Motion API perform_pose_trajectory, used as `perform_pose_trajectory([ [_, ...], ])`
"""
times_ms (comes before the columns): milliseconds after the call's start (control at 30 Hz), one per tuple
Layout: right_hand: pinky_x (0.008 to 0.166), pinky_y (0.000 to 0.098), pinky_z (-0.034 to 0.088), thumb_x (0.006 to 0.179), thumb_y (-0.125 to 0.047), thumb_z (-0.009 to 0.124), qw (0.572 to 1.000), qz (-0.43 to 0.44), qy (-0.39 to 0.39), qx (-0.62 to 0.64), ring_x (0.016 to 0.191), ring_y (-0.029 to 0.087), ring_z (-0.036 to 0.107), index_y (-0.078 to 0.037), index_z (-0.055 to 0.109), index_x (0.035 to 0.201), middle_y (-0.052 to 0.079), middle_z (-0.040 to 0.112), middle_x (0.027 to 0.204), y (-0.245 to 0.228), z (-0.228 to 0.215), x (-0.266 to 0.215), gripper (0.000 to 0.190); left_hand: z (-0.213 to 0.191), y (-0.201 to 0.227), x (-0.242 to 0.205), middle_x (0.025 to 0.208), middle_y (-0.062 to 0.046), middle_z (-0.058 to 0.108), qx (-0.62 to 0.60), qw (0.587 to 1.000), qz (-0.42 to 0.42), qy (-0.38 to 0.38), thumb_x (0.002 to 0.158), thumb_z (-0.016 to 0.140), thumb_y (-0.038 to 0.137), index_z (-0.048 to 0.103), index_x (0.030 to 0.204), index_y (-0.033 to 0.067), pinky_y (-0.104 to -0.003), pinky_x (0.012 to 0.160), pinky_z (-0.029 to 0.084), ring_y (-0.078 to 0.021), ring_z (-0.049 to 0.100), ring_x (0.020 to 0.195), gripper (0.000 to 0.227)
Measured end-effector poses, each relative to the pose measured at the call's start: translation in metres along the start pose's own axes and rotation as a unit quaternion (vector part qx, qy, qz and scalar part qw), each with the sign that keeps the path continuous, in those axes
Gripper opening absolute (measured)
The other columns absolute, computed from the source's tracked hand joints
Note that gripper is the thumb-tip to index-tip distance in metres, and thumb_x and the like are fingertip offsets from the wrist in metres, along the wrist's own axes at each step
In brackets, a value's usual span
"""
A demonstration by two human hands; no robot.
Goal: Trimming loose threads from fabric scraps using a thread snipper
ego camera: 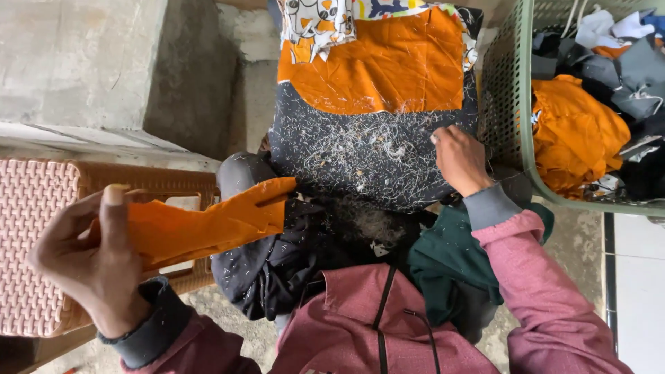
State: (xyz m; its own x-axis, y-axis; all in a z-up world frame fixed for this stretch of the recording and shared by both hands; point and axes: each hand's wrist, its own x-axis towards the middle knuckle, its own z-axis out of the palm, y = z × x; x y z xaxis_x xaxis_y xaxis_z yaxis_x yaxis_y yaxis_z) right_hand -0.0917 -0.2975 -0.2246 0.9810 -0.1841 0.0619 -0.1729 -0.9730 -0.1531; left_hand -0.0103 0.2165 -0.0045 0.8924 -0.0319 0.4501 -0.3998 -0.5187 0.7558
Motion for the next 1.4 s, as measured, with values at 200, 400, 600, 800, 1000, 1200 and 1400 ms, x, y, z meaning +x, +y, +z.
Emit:
perform_pose_trajectory([
  [200,0.049,0.0303,0.054,0.105,-0.006,0.056,0.996,-0.047,-0.059,0.057,0.063,0.017,0.06,-0.002,0.067,0.113,0.009,0.067,0.093,-0.008,0.01,-0.023,0.013,-0.021,-0.059,-0.018,0.108,-0.027,0.074,0.034,0.997,0.02,0.072,0.133,0.074,0.01,0.069,0.118,-0.0151,-0.042,0.082,0.064,-0.0325,0.077,0.094,0.029],
  [400,0.062,0.0321,0.057,0.102,-0.016,0.059,0.973,-0.099,-0.171,0.122,0.072,0.016,0.063,-0.009,0.07,0.113,0.004,0.07,0.098,-0.027,-0.017,-0.052,0.016,-0.027,-0.049,-0.008,0.114,-0.012,0.082,0.142,0.962,-0.031,0.23,0.118,0.078,0.004,0.079,0.109,0.0019,-0.038,0.092,0.068,-0.0201,0.081,0.1,0.01],
  [600,0.07,0.0363,0.06,0.099,-0.02,0.064,0.974,-0.047,-0.158,0.156,0.082,0.021,0.067,-0.008,0.071,0.121,0.007,0.072,0.11,-0.035,-0.087,-0.038,0.026,-0.013,-0.059,-0.006,0.098,-0.015,0.076,0.037,0.977,0.044,0.207,0.119,0.073,-0.004,0.072,0.103,-0.0018,-0.034,0.075,0.055,-0.0183,0.071,0.082,0.016],
  [800,0.061,0.0409,0.057,0.096,-0.008,0.063,0.985,-0.081,-0.113,-0.104,0.084,0.023,0.059,-0.011,0.073,0.098,0.004,0.066,0.089,-0.064,-0.153,-0.041,0.01,0.024,-0.04,-0.008,0.081,-0.012,0.069,-0.053,0.983,0.081,0.158,0.116,0.071,0.007,0.066,0.096,0.0,-0.03,0.063,0.045,-0.0129,0.059,0.064,0.022],
  [1000,0.053,0.0406,0.054,0.106,-0.016,0.064,0.974,-0.04,-0.144,-0.171,0.074,0.02,0.057,-0.013,0.061,0.076,0.001,0.058,0.068,-0.075,-0.182,-0.044,0.03,0.064,0.012,-0.006,0.076,-0.012,0.067,-0.055,0.995,0.07,0.049,0.108,0.073,0.013,0.068,0.093,-0.0043,-0.025,0.053,0.038,-0.0122,0.054,0.057,0.024],
  [1200,0.074,0.035,0.057,0.097,-0.008,0.073,0.951,-0.176,0.087,0.239,0.081,0.022,0.069,0.0,0.074,0.106,0.015,0.077,0.099,-0.131,-0.179,-0.03,0.012,0.087,0.05,-0.007,0.088,-0.01,0.077,-0.103,0.986,0.03,-0.125,0.098,0.072,0.02,0.074,0.097,-0.0003,-0.024,0.059,0.054,-0.0123,0.071,0.068,0.02],
  [1400,0.08,0.0316,0.051,0.092,-0.013,0.08,0.85,-0.121,0.141,0.493,0.09,0.02,0.061,-0.009,0.081,0.099,0.006,0.069,0.096,-0.218,-0.133,-0.031,0.008,0.126,0.046,-0.03,0.056,-0.01,0.062,-0.215,0.934,-0.009,-0.285,0.082,0.086,0.02,0.078,0.091,0.0048,-0.025,0.041,0.039,-0.0099,0.046,0.044,0.019],
])
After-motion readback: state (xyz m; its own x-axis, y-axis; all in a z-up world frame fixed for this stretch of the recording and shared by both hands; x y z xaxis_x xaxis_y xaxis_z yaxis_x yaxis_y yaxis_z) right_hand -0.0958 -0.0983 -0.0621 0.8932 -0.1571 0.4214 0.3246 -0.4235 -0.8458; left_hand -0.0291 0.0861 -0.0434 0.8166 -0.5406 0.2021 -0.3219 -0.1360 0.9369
